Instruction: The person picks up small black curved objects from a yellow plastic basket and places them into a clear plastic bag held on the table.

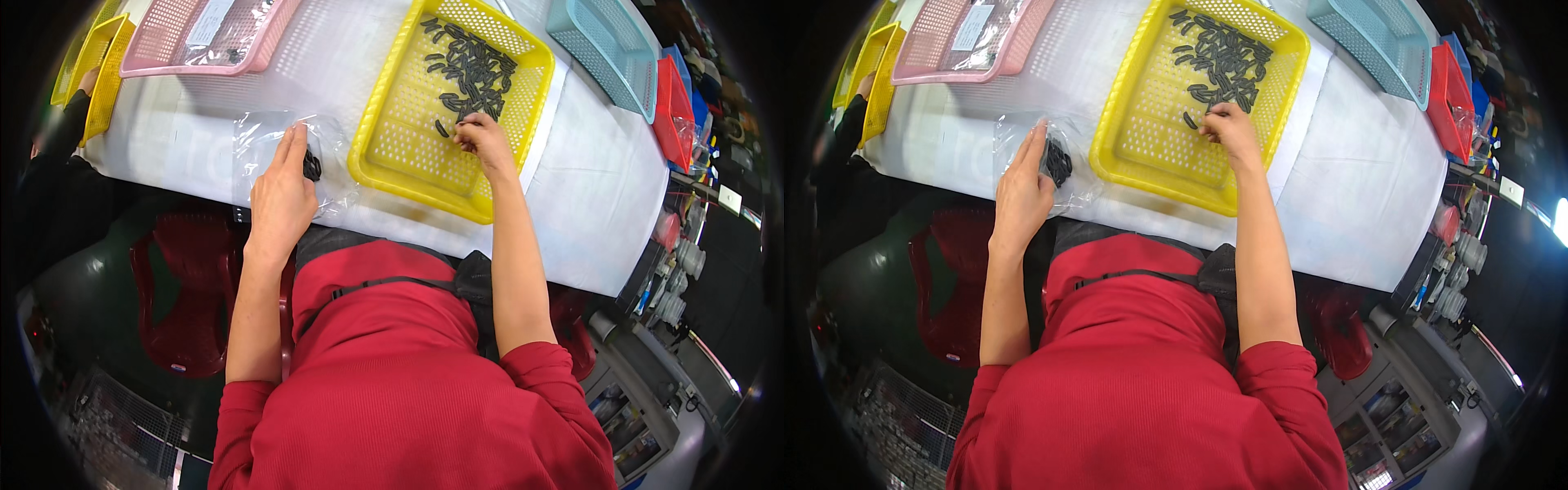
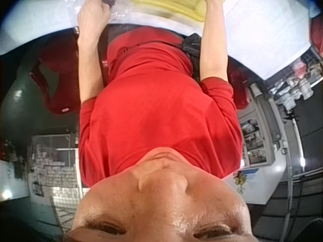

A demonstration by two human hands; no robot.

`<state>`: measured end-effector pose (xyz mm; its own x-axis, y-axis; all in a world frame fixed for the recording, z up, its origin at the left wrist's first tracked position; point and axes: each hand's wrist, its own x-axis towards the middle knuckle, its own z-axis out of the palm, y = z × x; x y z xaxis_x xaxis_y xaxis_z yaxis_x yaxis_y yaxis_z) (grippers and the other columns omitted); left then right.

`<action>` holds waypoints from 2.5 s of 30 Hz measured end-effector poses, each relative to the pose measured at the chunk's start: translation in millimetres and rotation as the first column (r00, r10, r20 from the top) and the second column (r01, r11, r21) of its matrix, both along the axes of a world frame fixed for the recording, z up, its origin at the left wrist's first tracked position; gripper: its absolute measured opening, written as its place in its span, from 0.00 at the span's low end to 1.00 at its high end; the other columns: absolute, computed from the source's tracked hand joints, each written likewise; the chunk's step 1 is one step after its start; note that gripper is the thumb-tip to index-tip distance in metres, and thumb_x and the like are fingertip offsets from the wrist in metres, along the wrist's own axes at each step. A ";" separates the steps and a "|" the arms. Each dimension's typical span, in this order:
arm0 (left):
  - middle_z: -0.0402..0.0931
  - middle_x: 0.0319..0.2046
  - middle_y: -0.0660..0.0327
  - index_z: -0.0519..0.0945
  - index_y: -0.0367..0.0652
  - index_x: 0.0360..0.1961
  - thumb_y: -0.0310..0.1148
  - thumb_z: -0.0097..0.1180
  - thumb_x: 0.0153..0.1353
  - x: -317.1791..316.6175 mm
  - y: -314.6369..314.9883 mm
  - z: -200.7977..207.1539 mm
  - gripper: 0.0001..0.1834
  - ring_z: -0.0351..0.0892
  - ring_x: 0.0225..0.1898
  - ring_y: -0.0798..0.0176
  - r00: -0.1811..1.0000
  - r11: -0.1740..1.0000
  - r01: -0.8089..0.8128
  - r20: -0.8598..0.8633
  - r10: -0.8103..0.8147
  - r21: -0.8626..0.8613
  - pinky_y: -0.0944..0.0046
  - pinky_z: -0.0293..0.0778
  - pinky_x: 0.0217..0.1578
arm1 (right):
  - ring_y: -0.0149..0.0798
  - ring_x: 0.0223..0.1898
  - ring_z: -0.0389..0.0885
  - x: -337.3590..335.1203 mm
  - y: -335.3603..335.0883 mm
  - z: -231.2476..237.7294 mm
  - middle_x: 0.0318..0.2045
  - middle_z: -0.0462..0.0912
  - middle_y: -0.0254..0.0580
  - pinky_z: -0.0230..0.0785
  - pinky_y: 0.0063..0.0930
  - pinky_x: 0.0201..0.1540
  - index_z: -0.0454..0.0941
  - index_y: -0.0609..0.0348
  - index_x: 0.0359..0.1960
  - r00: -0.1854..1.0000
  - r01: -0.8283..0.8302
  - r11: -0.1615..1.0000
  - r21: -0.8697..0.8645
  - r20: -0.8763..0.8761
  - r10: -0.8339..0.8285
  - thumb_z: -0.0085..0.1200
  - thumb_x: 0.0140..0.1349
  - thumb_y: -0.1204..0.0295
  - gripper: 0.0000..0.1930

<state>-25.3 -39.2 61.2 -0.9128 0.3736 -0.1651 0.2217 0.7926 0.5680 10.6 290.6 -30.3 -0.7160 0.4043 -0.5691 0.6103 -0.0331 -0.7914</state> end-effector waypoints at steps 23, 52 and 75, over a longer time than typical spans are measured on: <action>0.64 0.61 0.47 0.63 0.39 0.63 0.14 0.44 0.47 2.5 4.1 10.3 0.36 0.71 0.54 0.44 0.998 1.000 -0.006 0.060 0.006 -0.007 0.54 0.70 0.50 | 0.37 0.29 0.79 -12.0 -170.3 92.0 0.28 0.81 0.42 0.71 0.30 0.35 0.78 0.63 0.37 0.700 -0.508 0.638 0.579 -0.154 0.697 0.64 0.51 0.71 0.14; 0.63 0.62 0.45 0.62 0.40 0.65 0.13 0.44 0.47 -7.5 4.9 7.6 0.38 0.71 0.54 0.43 0.998 0.999 -0.007 0.060 0.009 -0.039 0.56 0.72 0.47 | 0.44 0.37 0.79 -41.8 28.8 -0.3 0.37 0.78 0.43 0.71 0.36 0.41 0.78 0.58 0.31 0.806 -0.556 0.547 0.626 0.244 0.540 0.60 0.51 0.73 0.06; 0.63 0.61 0.46 0.62 0.36 0.63 0.16 0.46 0.47 7.1 -9.2 5.4 0.36 0.77 0.42 0.39 0.998 1.000 0.003 -0.058 -0.004 -0.023 0.49 0.75 0.41 | 0.47 0.35 0.81 -32.7 -170.1 109.2 0.34 0.82 0.48 0.74 0.36 0.40 0.79 0.61 0.37 0.747 -0.511 0.690 0.513 -0.131 0.651 0.58 0.55 0.71 0.10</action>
<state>-18.2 -48.4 66.6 -0.9198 0.3736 -0.1203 0.2567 0.8044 0.5358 -22.1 120.5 78.9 -0.9834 -0.0076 -0.1813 0.1368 0.6253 -0.7683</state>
